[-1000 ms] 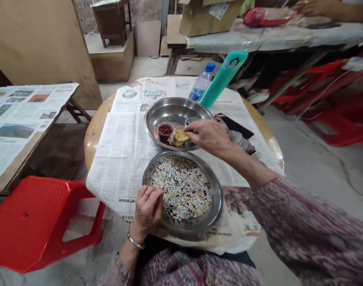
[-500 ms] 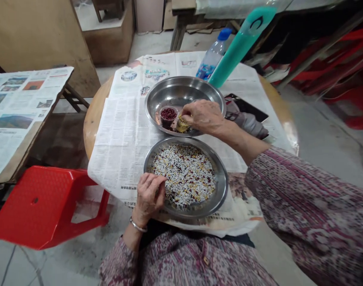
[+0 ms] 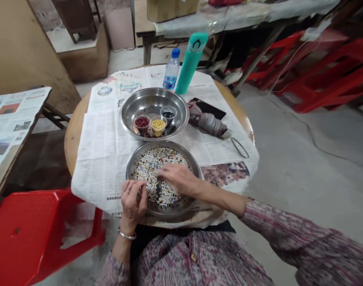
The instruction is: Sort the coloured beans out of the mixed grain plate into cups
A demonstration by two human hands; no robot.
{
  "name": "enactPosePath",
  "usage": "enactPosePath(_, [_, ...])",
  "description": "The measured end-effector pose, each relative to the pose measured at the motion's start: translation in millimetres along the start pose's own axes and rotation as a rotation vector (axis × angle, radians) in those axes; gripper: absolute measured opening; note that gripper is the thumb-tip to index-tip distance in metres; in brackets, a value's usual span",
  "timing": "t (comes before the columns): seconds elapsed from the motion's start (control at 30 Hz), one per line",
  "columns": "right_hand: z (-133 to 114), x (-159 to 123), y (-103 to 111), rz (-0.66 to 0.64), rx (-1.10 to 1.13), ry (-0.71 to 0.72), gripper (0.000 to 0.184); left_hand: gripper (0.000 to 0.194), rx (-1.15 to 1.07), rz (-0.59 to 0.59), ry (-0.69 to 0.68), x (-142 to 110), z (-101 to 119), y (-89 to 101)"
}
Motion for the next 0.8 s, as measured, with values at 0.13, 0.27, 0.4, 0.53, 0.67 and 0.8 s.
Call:
enactPosePath(0.13, [48.0,16.8,23.2,0.116,0.012,-0.268,0.027,0.015,0.008,0.024,0.001,-0.3,-0.3,0.3])
enactPosePath(0.27, [42.1,42.8,25.1,0.134,0.053,-0.336,0.031,0.015,0.021,0.026,-0.008,0.6,0.2,0.6])
enactPosePath(0.4, [-0.1,64.5,14.6,0.119,0.081,-0.116,0.038,0.018,0.002,0.079,0.03,0.0,-1.7,2.6])
enactPosePath(0.53, [-27.9,51.2,3.9,0.035,0.079,0.25,0.021,0.023,-0.031,0.143,0.084,-2.2,-5.7,4.3])
enactPosePath(0.67, [-0.3,12.4,4.4,-0.005,0.045,0.169,0.016,0.022,-0.033,0.128,0.087,-2.0,-5.5,3.3])
enactPosePath(0.8, [44.0,-8.1,17.1,0.102,0.038,-0.214,0.027,0.02,-0.025,0.105,0.091,-1.7,-3.9,2.8])
Point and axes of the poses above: each hand's wrist, its own x-axis towards the middle knuckle, its own y-axis out of the back of the hand, z = x × y, the point moved 5 cm from there along x, towards the middle knuckle, and after that the axes turned 6 degrees about -z, right-handed, at the moved point
